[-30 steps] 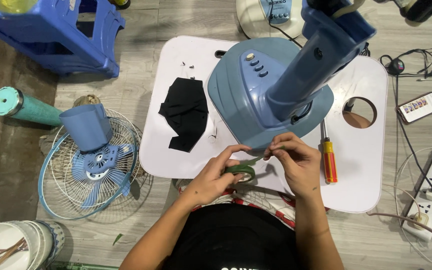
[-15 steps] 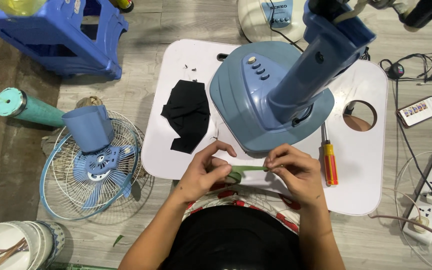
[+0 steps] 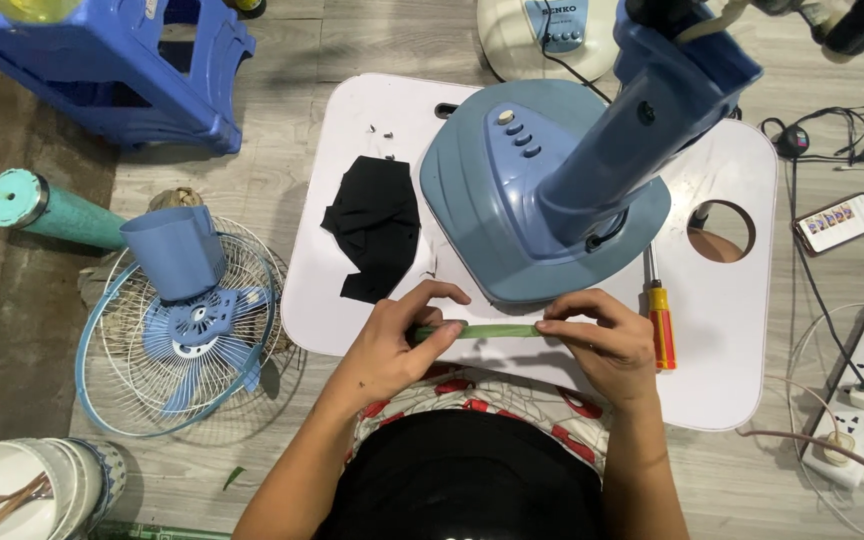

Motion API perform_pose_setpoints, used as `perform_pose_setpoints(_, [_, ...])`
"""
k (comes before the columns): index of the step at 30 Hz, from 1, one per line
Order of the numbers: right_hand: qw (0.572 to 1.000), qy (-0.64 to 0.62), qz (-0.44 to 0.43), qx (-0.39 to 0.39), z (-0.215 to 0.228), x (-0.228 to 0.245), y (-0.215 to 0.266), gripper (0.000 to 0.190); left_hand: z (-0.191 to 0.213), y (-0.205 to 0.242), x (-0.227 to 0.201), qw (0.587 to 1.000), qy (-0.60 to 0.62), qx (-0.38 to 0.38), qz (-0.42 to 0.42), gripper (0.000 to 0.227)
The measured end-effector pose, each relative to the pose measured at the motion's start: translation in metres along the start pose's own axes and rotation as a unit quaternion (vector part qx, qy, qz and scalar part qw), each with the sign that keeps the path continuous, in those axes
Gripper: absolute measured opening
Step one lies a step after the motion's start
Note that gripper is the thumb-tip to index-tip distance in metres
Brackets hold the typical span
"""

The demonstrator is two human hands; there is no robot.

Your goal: Repairing an electric fan by disassembling parts, handling small components, and using a screwdriver

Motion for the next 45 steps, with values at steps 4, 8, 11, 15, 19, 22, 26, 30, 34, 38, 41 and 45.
perform_pose_setpoints(4, [0.998, -0.026, -0.027, 0.053, -0.003, -0.002, -0.003, 0.014, 0.005, 0.002, -0.019, 0.999, -0.036, 0.018, -0.011, 0.029])
perform_pose_setpoints(8, [0.991, -0.105, -0.045, 0.075, -0.009, 0.007, -0.008, 0.061, 0.006, 0.001, -0.035, 0.996, -0.072, 0.034, -0.043, 0.029])
perform_pose_setpoints(11, [0.992, -0.105, -0.049, 0.04, -0.007, 0.008, -0.011, 0.056, 0.005, 0.001, -0.032, 0.993, -0.095, 0.022, -0.059, 0.031])
perform_pose_setpoints(15, [0.996, -0.09, -0.028, -0.003, 0.003, -0.003, -0.002, 0.033, 0.009, 0.002, -0.027, 0.99, -0.127, -0.006, -0.067, 0.034])
perform_pose_setpoints(19, [0.994, -0.1, -0.038, 0.009, -0.008, -0.002, 0.001, 0.033, 0.005, 0.001, -0.029, 0.989, -0.126, -0.001, -0.077, 0.036])
perform_pose_setpoints(22, [0.989, -0.085, -0.078, 0.092, -0.042, 0.01, -0.007, 0.032, -0.002, 0.001, -0.035, 0.982, -0.15, 0.0, -0.114, 0.037])
perform_pose_setpoints(26, [0.987, -0.019, -0.039, 0.157, -0.069, 0.022, -0.017, 0.031, -0.002, 0.002, -0.049, 0.979, -0.136, 0.007, -0.154, 0.041])
perform_pose_setpoints(30, [0.984, -0.065, -0.078, 0.149, -0.076, 0.011, -0.016, 0.025, -0.003, 0.007, -0.041, 0.974, -0.135, 0.008, -0.182, 0.042])
perform_pose_setpoints(34, [0.979, -0.081, -0.118, 0.145, -0.069, -0.004, -0.006, 0.028, -0.001, 0.009, -0.044, 0.973, -0.124, 0.005, -0.197, 0.039])
perform_pose_setpoints(38, [0.963, -0.124, -0.172, 0.166, -0.066, -0.006, -0.005, 0.027, -0.001, 0.008, -0.044, 0.971, -0.138, 0.012, -0.196, 0.042])
perform_pose_setpoints(41, [0.95, -0.157, -0.205, 0.177, -0.065, -0.011, -0.002, 0.025, -0.002, 0.009, -0.04, 0.97, -0.144, 0.01, -0.197, 0.042])
perform_pose_setpoints(45, [0.949, -0.158, -0.227, 0.152, -0.061, -0.025, 0.007, 0.005, -0.004, 0.009, -0.033, 0.967, -0.164, 0.006, -0.194, 0.043])
Point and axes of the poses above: each hand's wrist, its own y-axis away from the middle knuckle, its own z-axis out of the back of the hand, x = y × z, the point moved 8 cm from there along -y, towards the middle knuckle, and after that the axes turned 13 degrees about -y, right-handed, at the moved point
